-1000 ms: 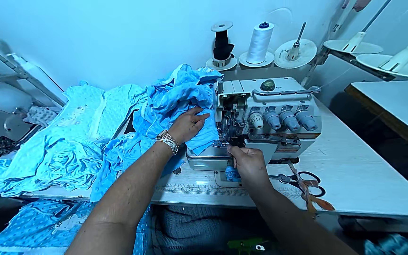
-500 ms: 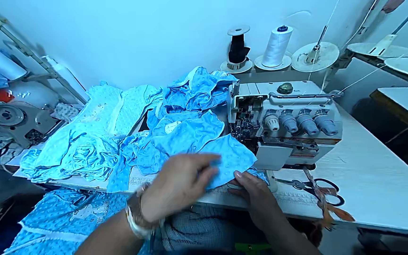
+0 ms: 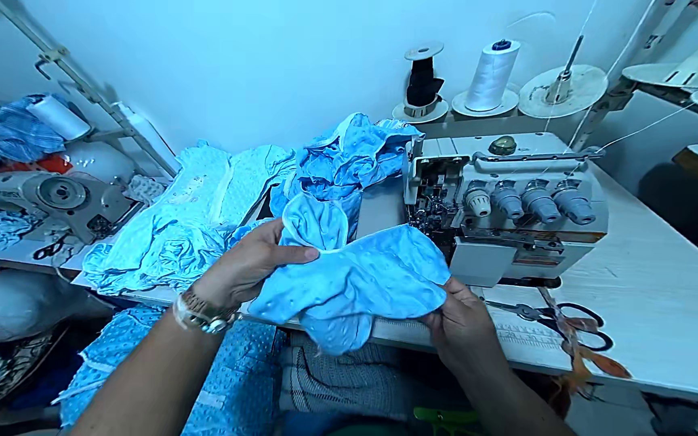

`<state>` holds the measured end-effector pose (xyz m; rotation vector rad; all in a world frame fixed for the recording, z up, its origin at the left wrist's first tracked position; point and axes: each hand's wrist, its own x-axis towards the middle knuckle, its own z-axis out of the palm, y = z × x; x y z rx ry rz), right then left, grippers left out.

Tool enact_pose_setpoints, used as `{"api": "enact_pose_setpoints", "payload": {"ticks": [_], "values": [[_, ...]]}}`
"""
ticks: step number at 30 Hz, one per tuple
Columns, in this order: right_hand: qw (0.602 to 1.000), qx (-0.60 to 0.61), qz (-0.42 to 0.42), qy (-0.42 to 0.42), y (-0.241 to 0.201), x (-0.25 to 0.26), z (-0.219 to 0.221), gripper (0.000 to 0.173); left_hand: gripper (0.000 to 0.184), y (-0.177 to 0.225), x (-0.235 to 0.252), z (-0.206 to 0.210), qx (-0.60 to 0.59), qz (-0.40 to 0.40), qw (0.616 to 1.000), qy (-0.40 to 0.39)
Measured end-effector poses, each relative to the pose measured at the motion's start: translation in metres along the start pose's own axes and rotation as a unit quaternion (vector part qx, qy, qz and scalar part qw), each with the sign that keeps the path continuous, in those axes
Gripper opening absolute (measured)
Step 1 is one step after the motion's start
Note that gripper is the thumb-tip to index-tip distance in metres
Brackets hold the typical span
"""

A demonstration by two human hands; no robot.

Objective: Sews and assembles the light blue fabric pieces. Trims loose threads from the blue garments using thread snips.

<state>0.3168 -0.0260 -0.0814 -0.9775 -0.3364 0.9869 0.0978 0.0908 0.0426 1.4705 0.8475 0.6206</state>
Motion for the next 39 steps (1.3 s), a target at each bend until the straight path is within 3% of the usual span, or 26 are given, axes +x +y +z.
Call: {"api": "enact_pose_setpoints", "payload": {"ticks": [5, 8, 11, 12, 14, 16, 17, 20, 22, 24, 26, 28, 31, 35, 39], "values": [[0.999, 0.015, -0.013, 0.033, 0.002, 0.003, -0.001, 0.008, 0.030, -0.006, -0.021, -0.014, 0.094, 0.107, 0.990, 0.009], [0.998, -0.001, -0.032, 0.059, 0.001, 0.005, -0.003, 0.013, 0.023, -0.005, -0.024, -0.014, 0.133, 0.086, 0.986, 0.055], [0.997, -0.005, -0.040, 0.063, -0.001, 0.002, 0.000, 0.016, 0.019, -0.002, -0.032, -0.015, 0.292, 0.054, 0.952, 0.081], [0.997, -0.016, -0.047, 0.057, 0.001, -0.001, 0.002, 0.018, 0.019, -0.001, -0.033, -0.018, 0.376, 0.032, 0.922, 0.083], [0.996, -0.042, -0.071, 0.037, 0.010, -0.005, 0.006, 0.020, 0.020, 0.003, -0.028, -0.022, 0.562, -0.008, 0.820, 0.106], [0.994, -0.055, -0.088, 0.020, 0.022, -0.008, 0.013, 0.022, 0.026, 0.005, -0.011, -0.019, 0.682, -0.030, 0.716, 0.149], [0.993, -0.057, -0.099, 0.014, 0.029, -0.008, 0.016, 0.024, 0.032, 0.005, -0.001, -0.017, 0.712, -0.007, 0.683, 0.160], [0.987, -0.065, -0.150, 0.002, 0.044, -0.003, 0.021, 0.030, 0.037, 0.009, 0.024, 0.005, 0.691, 0.228, 0.678, 0.105], [0.980, -0.076, -0.182, 0.000, 0.049, -0.001, 0.021, 0.033, 0.026, 0.006, 0.038, 0.037, 0.627, 0.403, 0.667, -0.007], [0.978, -0.078, -0.192, -0.010, 0.050, 0.000, 0.019, 0.034, 0.021, -0.003, 0.060, 0.070, 0.538, 0.489, 0.670, -0.153], [0.979, -0.081, -0.185, -0.016, 0.051, 0.000, 0.017, 0.033, 0.017, -0.013, 0.090, 0.089, 0.486, 0.495, 0.674, -0.254], [0.982, -0.089, -0.167, -0.011, 0.051, 0.002, 0.015, 0.028, 0.014, -0.021, 0.114, 0.094, 0.459, 0.495, 0.679, -0.289], [0.985, -0.115, -0.131, -0.002, 0.048, 0.007, 0.011, 0.012, 0.019, -0.029, 0.129, 0.087, 0.452, 0.508, 0.671, -0.295], [0.985, -0.129, -0.116, -0.011, 0.044, 0.012, 0.012, 0.013, 0.037, -0.044, 0.126, 0.066, 0.480, 0.540, 0.634, -0.275], [0.985, -0.133, -0.104, -0.021, 0.043, 0.014, 0.017, 0.006, 0.042, -0.056, 0.123, 0.054, 0.517, 0.546, 0.614, -0.242]]}}
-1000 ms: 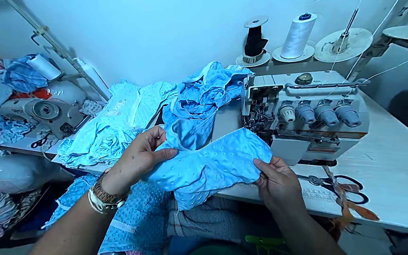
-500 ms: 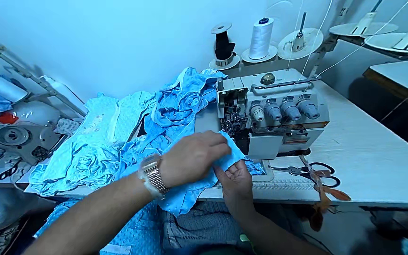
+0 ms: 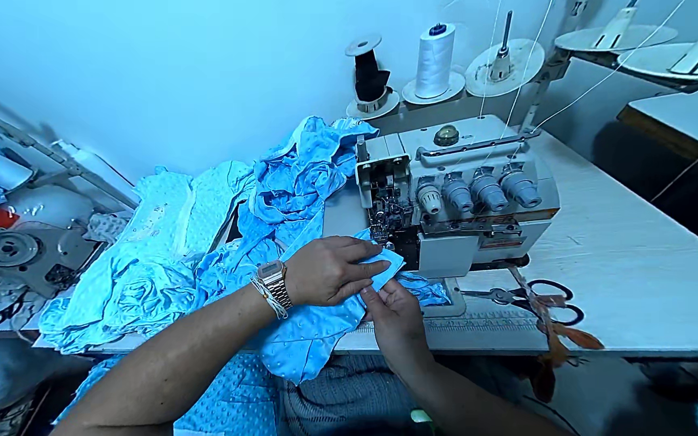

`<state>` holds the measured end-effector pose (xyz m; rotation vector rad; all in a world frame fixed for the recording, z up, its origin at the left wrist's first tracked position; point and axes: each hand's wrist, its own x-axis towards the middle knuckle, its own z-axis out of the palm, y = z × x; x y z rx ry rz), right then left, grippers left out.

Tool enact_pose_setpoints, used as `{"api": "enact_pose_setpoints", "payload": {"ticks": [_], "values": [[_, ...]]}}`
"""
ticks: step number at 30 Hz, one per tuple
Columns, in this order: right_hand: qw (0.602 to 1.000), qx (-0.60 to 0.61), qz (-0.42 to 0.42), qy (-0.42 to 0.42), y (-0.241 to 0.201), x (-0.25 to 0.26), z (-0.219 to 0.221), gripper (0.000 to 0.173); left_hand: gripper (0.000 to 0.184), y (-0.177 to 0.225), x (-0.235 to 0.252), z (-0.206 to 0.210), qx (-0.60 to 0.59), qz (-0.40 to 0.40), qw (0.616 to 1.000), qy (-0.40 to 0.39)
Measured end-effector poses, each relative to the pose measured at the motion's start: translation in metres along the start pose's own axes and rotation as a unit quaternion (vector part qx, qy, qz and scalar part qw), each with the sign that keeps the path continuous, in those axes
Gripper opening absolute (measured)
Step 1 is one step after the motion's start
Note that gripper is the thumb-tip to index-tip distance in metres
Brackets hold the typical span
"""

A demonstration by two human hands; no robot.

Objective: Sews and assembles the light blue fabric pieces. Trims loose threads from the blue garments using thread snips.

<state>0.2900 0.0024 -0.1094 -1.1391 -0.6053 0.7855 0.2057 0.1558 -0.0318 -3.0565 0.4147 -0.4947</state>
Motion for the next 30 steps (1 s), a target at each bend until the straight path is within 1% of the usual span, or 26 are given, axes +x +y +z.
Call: {"api": "enact_pose_setpoints", "payload": {"ticks": [5, 7, 11, 14, 17, 22, 30], "values": [[0.995, 0.070, 0.062, -0.026, -0.007, -0.005, 0.007, 0.012, 0.046, 0.002, -0.004, 0.005, 0.056, -0.021, 0.998, 0.030], [0.993, 0.092, 0.066, -0.037, -0.005, -0.008, 0.006, 0.014, 0.050, 0.006, -0.007, 0.006, 0.078, -0.053, 0.995, 0.030], [0.994, 0.103, 0.032, -0.031, 0.000, -0.010, 0.001, 0.009, 0.057, 0.020, -0.003, 0.006, 0.096, -0.127, 0.987, 0.030], [0.997, 0.070, 0.006, -0.015, 0.000, -0.011, -0.005, 0.006, 0.059, 0.029, 0.004, 0.006, 0.100, -0.161, 0.981, 0.029], [0.999, 0.045, 0.001, -0.001, -0.001, -0.013, -0.012, 0.008, 0.058, 0.032, 0.008, 0.007, 0.097, -0.181, 0.978, 0.028], [1.000, 0.027, -0.001, 0.007, -0.005, -0.015, -0.018, 0.005, 0.056, 0.038, 0.012, 0.008, 0.099, -0.205, 0.973, 0.032], [0.999, 0.011, -0.026, 0.017, -0.006, -0.016, -0.027, 0.007, 0.056, 0.043, 0.015, 0.010, 0.110, -0.217, 0.969, 0.034]]}}
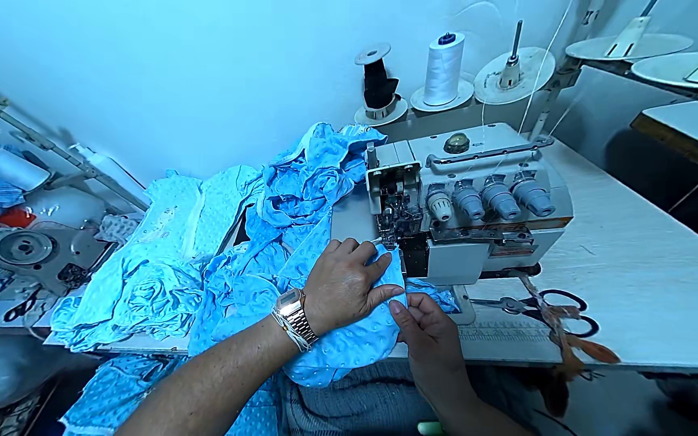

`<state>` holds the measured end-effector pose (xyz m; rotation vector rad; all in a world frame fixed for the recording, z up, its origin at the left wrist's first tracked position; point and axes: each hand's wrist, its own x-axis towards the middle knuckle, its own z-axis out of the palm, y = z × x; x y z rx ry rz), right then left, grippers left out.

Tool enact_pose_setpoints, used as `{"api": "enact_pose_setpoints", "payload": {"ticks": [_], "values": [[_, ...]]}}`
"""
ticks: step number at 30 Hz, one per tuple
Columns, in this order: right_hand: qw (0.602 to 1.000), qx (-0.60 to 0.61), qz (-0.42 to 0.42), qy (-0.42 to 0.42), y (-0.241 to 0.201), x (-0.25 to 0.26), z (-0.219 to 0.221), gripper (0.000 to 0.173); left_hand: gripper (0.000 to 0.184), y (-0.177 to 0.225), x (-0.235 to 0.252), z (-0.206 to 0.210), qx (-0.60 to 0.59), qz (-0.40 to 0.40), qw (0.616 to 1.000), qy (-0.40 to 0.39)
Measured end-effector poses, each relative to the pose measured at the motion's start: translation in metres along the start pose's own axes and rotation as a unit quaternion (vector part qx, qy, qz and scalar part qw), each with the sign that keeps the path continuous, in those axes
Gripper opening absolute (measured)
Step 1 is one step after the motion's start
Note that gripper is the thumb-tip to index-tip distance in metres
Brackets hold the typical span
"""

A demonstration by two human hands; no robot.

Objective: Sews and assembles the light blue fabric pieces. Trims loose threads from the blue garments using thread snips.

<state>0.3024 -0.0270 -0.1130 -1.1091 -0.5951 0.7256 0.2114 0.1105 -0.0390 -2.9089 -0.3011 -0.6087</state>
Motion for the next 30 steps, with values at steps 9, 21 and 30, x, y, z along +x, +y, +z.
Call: {"api": "enact_pose_setpoints", "payload": {"ticks": [9, 21, 30], "values": [[0.999, -0.036, 0.005, 0.020, -0.008, 0.017, -0.003, 0.003, 0.042, -0.018, -0.002, 0.010, -0.026, -0.006, 0.999, 0.037], [0.989, 0.126, 0.063, -0.038, 0.005, -0.026, 0.005, 0.009, 0.051, 0.011, -0.035, -0.021, -0.128, 0.012, 0.991, -0.049], [0.998, -0.012, 0.067, -0.019, -0.019, 0.018, -0.002, 0.009, 0.040, -0.019, -0.008, 0.000, -0.137, -0.059, 0.989, -0.026]]}}
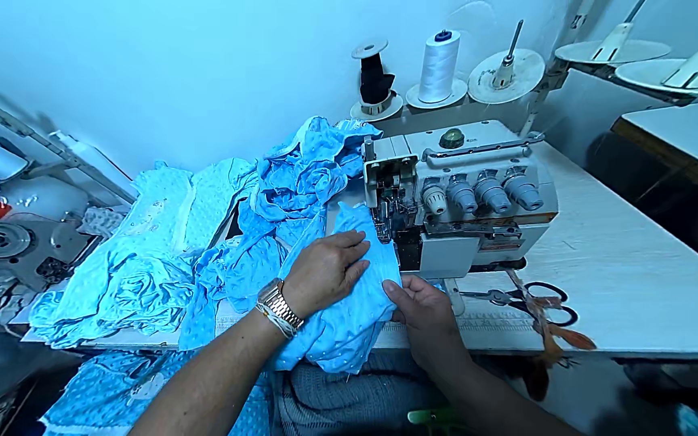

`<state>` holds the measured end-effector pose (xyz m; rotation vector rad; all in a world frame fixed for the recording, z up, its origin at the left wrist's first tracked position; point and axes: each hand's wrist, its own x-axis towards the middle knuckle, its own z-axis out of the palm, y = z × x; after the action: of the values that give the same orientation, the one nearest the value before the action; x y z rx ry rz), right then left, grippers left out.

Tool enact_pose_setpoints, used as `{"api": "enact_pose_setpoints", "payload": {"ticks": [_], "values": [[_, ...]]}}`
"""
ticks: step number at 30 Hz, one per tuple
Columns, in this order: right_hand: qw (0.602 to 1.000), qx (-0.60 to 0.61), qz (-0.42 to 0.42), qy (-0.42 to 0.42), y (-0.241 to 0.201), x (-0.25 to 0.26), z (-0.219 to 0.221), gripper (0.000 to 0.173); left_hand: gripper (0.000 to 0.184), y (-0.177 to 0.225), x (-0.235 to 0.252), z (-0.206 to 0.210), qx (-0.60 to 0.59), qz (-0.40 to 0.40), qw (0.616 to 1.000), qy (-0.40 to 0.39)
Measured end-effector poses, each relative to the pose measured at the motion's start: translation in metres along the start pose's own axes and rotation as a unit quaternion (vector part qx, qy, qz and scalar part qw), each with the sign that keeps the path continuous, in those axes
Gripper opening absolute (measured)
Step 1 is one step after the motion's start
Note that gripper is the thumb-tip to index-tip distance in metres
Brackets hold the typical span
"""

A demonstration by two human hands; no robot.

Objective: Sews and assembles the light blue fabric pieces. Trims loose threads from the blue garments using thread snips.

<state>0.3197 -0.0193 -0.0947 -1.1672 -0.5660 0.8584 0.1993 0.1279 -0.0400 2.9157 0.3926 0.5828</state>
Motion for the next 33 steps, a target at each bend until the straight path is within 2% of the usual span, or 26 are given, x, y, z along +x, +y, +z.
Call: {"api": "enact_pose_setpoints", "payload": {"ticks": [4, 6, 9, 11, 13, 14, 15, 17, 18, 20, 21, 22, 23, 24, 25, 26, 28, 30, 32, 33], "values": [[1.000, 0.005, 0.015, 0.019, -0.005, 0.008, 0.007, 0.014, 0.038, -0.027, 0.011, -0.002, 0.003, -0.021, 1.000, -0.018], [0.999, 0.010, 0.010, 0.028, -0.004, 0.008, 0.008, 0.015, 0.040, -0.024, 0.008, -0.015, -0.021, -0.106, 0.993, -0.050], [1.000, 0.016, 0.008, 0.023, -0.002, 0.004, 0.005, 0.014, 0.069, 0.005, -0.012, -0.049, -0.124, -0.312, 0.935, -0.114], [1.000, 0.001, 0.020, 0.005, -0.004, -0.001, 0.002, 0.013, 0.089, 0.006, -0.043, -0.057, -0.179, -0.363, 0.895, -0.189], [0.998, -0.017, 0.051, -0.037, -0.007, -0.006, -0.001, 0.006, 0.096, 0.000, -0.075, -0.056, -0.160, -0.367, 0.880, -0.256], [0.995, -0.021, 0.073, -0.062, -0.006, -0.009, -0.004, 0.007, 0.089, 0.000, -0.085, -0.058, -0.138, -0.372, 0.877, -0.272], [0.991, -0.023, 0.100, -0.085, -0.005, -0.012, -0.005, 0.013, 0.071, 0.002, -0.092, -0.062, -0.125, -0.375, 0.876, -0.275], [0.982, -0.003, 0.137, -0.127, -0.003, -0.022, -0.004, 0.018, 0.031, 0.005, -0.101, -0.082, -0.191, -0.346, 0.883, -0.253], [0.978, 0.025, 0.145, -0.150, -0.004, -0.029, -0.002, 0.016, 0.020, 0.006, -0.102, -0.100, -0.245, -0.319, 0.885, -0.234], [0.967, 0.097, 0.130, -0.197, -0.012, -0.044, -0.001, 0.014, 0.026, 0.012, -0.089, -0.149, -0.330, -0.297, 0.873, -0.202], [0.963, 0.125, 0.117, -0.206, -0.015, -0.050, 0.000, 0.014, 0.027, 0.013, -0.079, -0.170, -0.307, -0.295, 0.882, -0.199], [0.964, 0.136, 0.113, -0.200, -0.016, -0.054, 0.002, 0.015, 0.023, 0.011, -0.067, -0.185, -0.218, -0.291, 0.910, -0.199], [0.966, 0.132, 0.120, -0.186, -0.015, -0.057, 0.003, 0.015, 0.018, 0.012, -0.053, -0.194, -0.058, -0.282, 0.939, -0.190], [0.968, 0.123, 0.136, -0.171, -0.010, -0.059, 0.005, 0.015, 0.011, 0.011, -0.043, -0.194, 0.108, -0.271, 0.942, -0.162], [0.969, 0.109, 0.156, -0.155, -0.003, -0.061, 0.007, 0.014, 0.010, 0.009, -0.036, -0.187, 0.219, -0.261, 0.933, -0.114], [0.970, 0.095, 0.173, -0.142, 0.004, -0.065, 0.008, 0.013, 0.019, 0.006, -0.036, -0.176, 0.264, -0.235, 0.934, -0.057], [0.973, 0.065, 0.180, -0.127, 0.018, -0.071, 0.009, 0.014, 0.023, 0.028, -0.049, -0.146, 0.219, -0.176, 0.960, -0.011], [0.976, 0.058, 0.165, -0.128, 0.028, -0.078, 0.008, 0.016, 0.020, 0.069, -0.080, -0.095, 0.075, -0.145, 0.986, -0.044], [0.981, 0.026, 0.128, -0.146, 0.037, -0.084, 0.004, 0.017, 0.035, 0.098, -0.109, -0.038, -0.071, -0.182, 0.970, -0.144], [0.981, 0.003, 0.109, -0.158, 0.041, -0.086, 0.001, 0.017, 0.044, 0.107, -0.119, -0.015, -0.097, -0.217, 0.957, -0.168]]}}
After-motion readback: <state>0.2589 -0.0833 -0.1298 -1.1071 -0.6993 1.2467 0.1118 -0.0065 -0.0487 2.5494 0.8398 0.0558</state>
